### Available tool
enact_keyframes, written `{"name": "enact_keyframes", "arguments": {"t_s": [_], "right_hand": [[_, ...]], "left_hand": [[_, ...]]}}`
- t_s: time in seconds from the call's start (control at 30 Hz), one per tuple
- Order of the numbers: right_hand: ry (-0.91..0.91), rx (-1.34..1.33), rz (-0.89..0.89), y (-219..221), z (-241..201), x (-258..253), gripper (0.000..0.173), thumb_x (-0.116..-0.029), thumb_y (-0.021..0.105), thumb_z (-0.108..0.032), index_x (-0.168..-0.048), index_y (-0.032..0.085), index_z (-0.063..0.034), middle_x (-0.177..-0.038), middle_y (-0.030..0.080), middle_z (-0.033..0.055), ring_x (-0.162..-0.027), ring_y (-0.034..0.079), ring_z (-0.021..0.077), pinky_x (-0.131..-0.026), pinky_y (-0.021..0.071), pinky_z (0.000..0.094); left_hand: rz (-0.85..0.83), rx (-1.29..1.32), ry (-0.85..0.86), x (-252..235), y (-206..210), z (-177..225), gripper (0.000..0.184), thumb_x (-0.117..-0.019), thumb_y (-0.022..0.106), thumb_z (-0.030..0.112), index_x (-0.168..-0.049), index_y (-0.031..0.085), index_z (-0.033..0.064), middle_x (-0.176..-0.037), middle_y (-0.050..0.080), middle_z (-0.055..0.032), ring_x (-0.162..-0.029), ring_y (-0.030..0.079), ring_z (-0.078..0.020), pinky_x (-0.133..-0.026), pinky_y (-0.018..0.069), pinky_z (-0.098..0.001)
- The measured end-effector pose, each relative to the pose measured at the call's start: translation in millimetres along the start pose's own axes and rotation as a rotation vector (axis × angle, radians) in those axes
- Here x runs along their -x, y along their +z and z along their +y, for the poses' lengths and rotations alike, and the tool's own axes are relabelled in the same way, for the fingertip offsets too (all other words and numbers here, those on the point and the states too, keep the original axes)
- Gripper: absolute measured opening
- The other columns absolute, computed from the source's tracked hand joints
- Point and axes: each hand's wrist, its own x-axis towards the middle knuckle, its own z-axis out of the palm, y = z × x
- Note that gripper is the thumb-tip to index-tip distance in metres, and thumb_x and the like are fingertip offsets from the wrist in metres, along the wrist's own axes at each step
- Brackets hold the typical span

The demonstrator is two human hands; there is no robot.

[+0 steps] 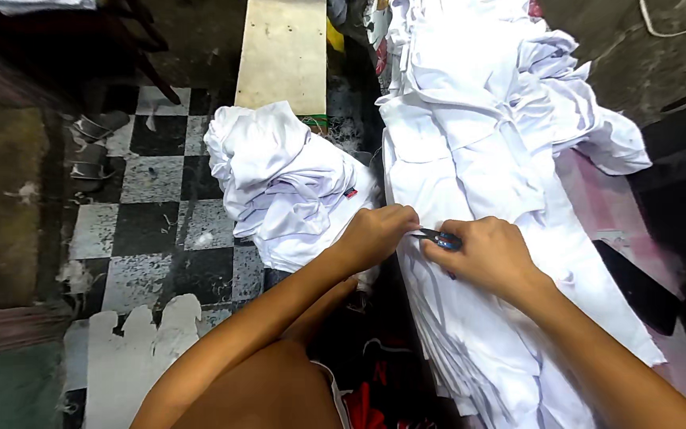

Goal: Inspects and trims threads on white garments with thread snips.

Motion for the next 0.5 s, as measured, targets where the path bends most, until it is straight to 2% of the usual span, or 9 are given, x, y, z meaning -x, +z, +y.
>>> {"name": "enact_keyframes", "arguments": {"t_s": [0.13,0.37,0.5], "right_hand": [[0.035,0.056,0.045,4.0,-9.8,4.3,0.048,-0.0943,0.057,-0.046,-0.068,0.060,-0.0058,-0.053,0.050,0.0093,-0.054,0.059,0.0313,-0.049,0.0357,0.0458],[0.021,0.082,0.074,11.0,-7.3,4.2,0.049,-0.0977,0.055,-0.043,-0.068,0.059,-0.0051,-0.052,0.051,0.0111,-0.054,0.060,0.0333,-0.048,0.0366,0.0467],[0.040,0.055,0.060,2.7,0.2,3.0,0.053,-0.0926,0.056,-0.052,-0.068,0.060,-0.0059,-0.053,0.050,0.0103,-0.054,0.059,0.0332,-0.049,0.0362,0.0481]], "left_hand": [[-0.008,-0.003,-0.009,-0.3,0.6,0.4,0.010,-0.0963,0.063,0.002,-0.090,0.070,-0.0026,-0.087,0.072,-0.0132,-0.075,0.071,-0.0187,-0.062,0.0559,-0.0310],[-0.017,0.011,-0.032,-0.2,-2.2,-1.9,0.012,-0.0971,0.062,0.002,-0.089,0.069,-0.0036,-0.087,0.072,-0.0144,-0.077,0.072,-0.0197,-0.068,0.0577,-0.0303],[-0.037,-0.031,-0.060,-0.5,-10.1,-2.1,0.013,-0.0957,0.066,0.004,-0.087,0.071,-0.0026,-0.076,0.067,-0.0113,-0.069,0.067,-0.0195,-0.064,0.0549,-0.0312]]}}
